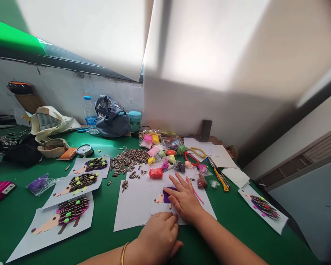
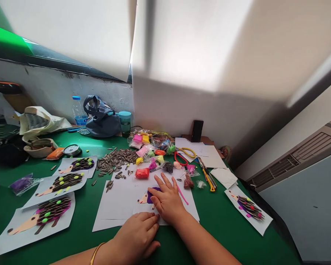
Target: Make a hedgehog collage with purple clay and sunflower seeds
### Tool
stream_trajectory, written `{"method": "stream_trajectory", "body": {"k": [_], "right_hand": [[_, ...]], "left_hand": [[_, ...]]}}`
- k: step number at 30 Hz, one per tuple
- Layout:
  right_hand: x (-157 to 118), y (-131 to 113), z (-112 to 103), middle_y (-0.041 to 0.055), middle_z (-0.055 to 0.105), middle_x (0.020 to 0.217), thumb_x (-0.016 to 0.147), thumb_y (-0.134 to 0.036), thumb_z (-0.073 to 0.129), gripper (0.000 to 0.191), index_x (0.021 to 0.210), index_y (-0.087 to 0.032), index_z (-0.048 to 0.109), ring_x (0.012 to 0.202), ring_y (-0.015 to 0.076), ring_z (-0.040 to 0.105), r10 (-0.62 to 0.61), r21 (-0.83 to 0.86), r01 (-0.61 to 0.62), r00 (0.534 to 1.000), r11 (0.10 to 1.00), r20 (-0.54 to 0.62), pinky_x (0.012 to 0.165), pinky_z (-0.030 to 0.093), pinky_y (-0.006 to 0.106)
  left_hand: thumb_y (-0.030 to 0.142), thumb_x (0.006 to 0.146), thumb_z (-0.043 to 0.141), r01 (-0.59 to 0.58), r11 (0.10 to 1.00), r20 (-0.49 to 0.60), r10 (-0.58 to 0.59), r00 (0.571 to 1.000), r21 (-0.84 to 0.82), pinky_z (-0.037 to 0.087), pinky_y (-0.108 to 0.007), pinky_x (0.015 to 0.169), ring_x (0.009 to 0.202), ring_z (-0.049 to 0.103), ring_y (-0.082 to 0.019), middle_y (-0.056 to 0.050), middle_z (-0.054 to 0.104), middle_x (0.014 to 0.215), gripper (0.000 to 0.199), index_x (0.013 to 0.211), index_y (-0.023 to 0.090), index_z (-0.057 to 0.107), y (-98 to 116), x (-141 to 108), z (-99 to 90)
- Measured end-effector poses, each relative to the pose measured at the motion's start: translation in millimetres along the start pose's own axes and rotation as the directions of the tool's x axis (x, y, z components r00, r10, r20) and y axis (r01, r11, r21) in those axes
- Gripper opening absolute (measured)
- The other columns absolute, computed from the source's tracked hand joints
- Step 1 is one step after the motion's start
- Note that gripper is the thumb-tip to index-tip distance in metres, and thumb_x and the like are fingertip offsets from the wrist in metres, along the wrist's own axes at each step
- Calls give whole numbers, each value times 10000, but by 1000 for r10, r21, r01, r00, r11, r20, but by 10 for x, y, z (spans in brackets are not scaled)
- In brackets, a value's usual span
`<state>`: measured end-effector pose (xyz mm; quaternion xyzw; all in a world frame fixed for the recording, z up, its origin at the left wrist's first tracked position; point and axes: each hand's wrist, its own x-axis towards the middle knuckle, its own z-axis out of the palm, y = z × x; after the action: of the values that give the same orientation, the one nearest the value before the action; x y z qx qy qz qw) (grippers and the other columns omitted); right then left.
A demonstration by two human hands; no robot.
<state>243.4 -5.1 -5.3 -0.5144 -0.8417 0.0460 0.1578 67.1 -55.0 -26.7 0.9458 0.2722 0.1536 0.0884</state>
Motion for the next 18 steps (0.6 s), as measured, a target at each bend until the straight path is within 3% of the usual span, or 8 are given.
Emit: {"method": "stream_trajectory", "body": {"k": [13,18], "right_hand": [[-13,27,42,30,375,1539,995,-342,397,361,1289,-352,606,1452,304,249,20,-9,-21,997,1000,-79,1129,199,634],[-12,24,56,13,399,1526,995,-346,399,341,1235,-377,640,1450,302,255,26,-5,-26,998,1000,-59,1124,186,646]], "left_hand": [[421,847,624,9,1000,33,-9,999,1,513,-418,859,971,612,-288,-162,685,1043,353,1039,126,650,15,10,-41],[421,840,636,13,1000,53,-13,999,8,519,-415,849,966,615,-288,-161,688,1042,362,1042,121,653,20,13,-45]]}}
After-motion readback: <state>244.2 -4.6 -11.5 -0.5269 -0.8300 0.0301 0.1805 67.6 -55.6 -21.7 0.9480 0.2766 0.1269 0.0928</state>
